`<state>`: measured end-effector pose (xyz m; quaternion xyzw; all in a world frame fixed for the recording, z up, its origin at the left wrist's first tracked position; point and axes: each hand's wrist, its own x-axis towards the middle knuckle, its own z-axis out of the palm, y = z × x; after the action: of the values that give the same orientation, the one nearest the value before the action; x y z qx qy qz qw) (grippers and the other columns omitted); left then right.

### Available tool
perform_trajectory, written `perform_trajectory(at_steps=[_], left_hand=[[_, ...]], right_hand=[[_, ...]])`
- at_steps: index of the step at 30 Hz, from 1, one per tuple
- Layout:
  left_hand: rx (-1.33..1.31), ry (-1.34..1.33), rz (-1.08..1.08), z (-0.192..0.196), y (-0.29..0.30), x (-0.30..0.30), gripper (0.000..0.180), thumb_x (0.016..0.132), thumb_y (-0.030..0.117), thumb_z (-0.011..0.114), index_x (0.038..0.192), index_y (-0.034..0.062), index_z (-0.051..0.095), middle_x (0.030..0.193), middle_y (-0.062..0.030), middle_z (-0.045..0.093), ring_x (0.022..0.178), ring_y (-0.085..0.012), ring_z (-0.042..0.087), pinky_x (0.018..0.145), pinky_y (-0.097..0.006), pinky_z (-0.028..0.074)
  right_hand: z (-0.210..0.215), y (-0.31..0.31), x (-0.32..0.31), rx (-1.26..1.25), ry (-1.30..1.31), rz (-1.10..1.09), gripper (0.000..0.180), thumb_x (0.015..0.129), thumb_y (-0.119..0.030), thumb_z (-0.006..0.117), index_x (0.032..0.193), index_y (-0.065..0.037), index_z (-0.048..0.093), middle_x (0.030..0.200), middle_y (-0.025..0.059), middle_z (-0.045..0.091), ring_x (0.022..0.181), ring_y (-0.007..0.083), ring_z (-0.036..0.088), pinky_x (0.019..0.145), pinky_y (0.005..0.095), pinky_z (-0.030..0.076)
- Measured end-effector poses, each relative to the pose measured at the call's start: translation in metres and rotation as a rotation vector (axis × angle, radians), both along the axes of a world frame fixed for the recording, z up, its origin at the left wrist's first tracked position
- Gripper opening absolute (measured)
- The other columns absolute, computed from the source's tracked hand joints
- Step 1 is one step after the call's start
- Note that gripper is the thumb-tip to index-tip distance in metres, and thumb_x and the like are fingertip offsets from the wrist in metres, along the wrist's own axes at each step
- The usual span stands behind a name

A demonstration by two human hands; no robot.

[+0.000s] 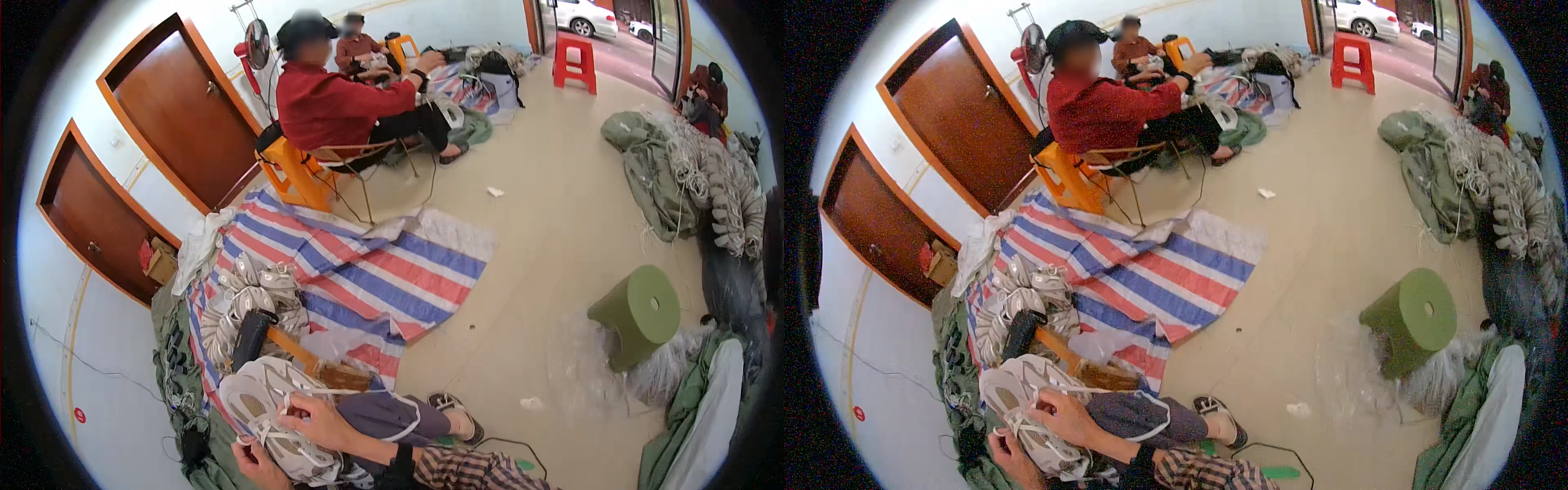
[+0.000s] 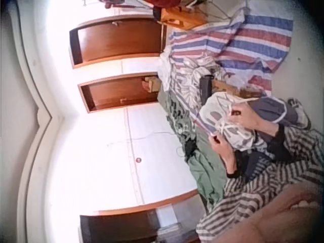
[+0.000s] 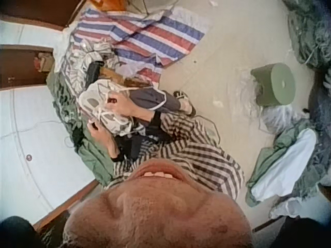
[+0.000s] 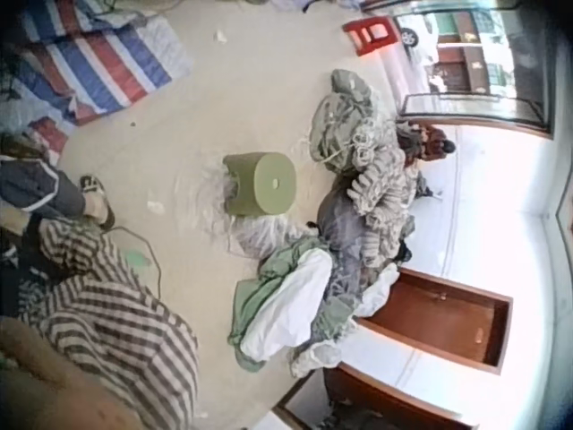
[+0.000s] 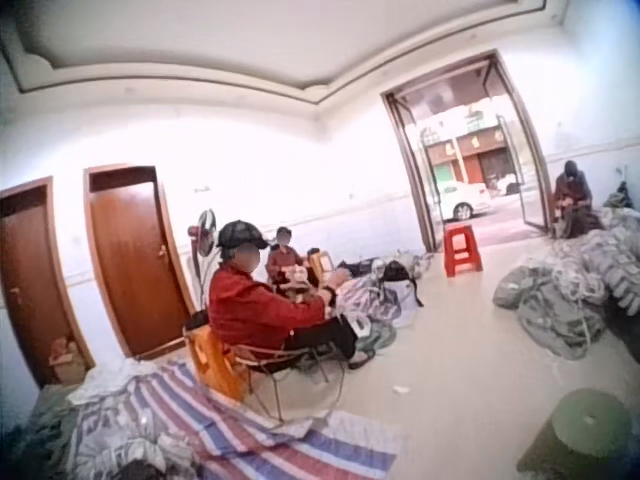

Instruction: Lacing a sneaker by hand while sitting on a stool.

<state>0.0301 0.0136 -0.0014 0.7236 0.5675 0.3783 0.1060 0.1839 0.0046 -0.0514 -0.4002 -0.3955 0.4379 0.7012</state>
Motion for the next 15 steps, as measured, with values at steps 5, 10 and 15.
perform_trajectory(at_steps=[5, 10, 15], left_hand=[[-0.113, -0.5, -0.043, -0.015, 0.017, -0.005, 0.015, 0.095, 0.01, 0.048, 0.084, 0.0, 0.044, 0.077, -0.0031, 0.047, 0.071, -0.0144, 0.043, 0.067, -0.028, 0.038], [0.012, -0.178, -0.008, -0.022, 0.024, -0.013, 0.016, 0.095, 0.012, 0.05, 0.083, 0.0013, 0.045, 0.076, -0.0027, 0.044, 0.071, -0.0138, 0.042, 0.069, -0.028, 0.039], [0.035, -0.215, -0.075, -0.019, 0.011, -0.014, 0.021, 0.096, 0.019, 0.049, 0.088, 0.0004, 0.048, 0.077, -0.0064, 0.046, 0.07, -0.0188, 0.044, 0.068, -0.032, 0.04]], right_hand=[[-0.004, 0.004, 0.002, -0.02, -0.004, 0.071, 0.02, 0.086, -0.018, 0.067, 0.095, -0.001, 0.063, 0.08, 0.0037, 0.056, 0.073, 0.0112, 0.052, 0.069, 0.0266, 0.043], [-0.006, 0.005, 0.001, 0.056, -0.087, -0.073, 0.016, 0.086, -0.016, 0.066, 0.093, -0.003, 0.064, 0.08, 0.004, 0.058, 0.073, 0.0112, 0.055, 0.068, 0.0269, 0.044], [-0.004, 0.002, -0.001, 0.037, -0.006, 0.0, 0.015, 0.086, -0.014, 0.066, 0.094, -0.001, 0.062, 0.079, 0.0045, 0.058, 0.072, 0.0112, 0.054, 0.068, 0.027, 0.044]])
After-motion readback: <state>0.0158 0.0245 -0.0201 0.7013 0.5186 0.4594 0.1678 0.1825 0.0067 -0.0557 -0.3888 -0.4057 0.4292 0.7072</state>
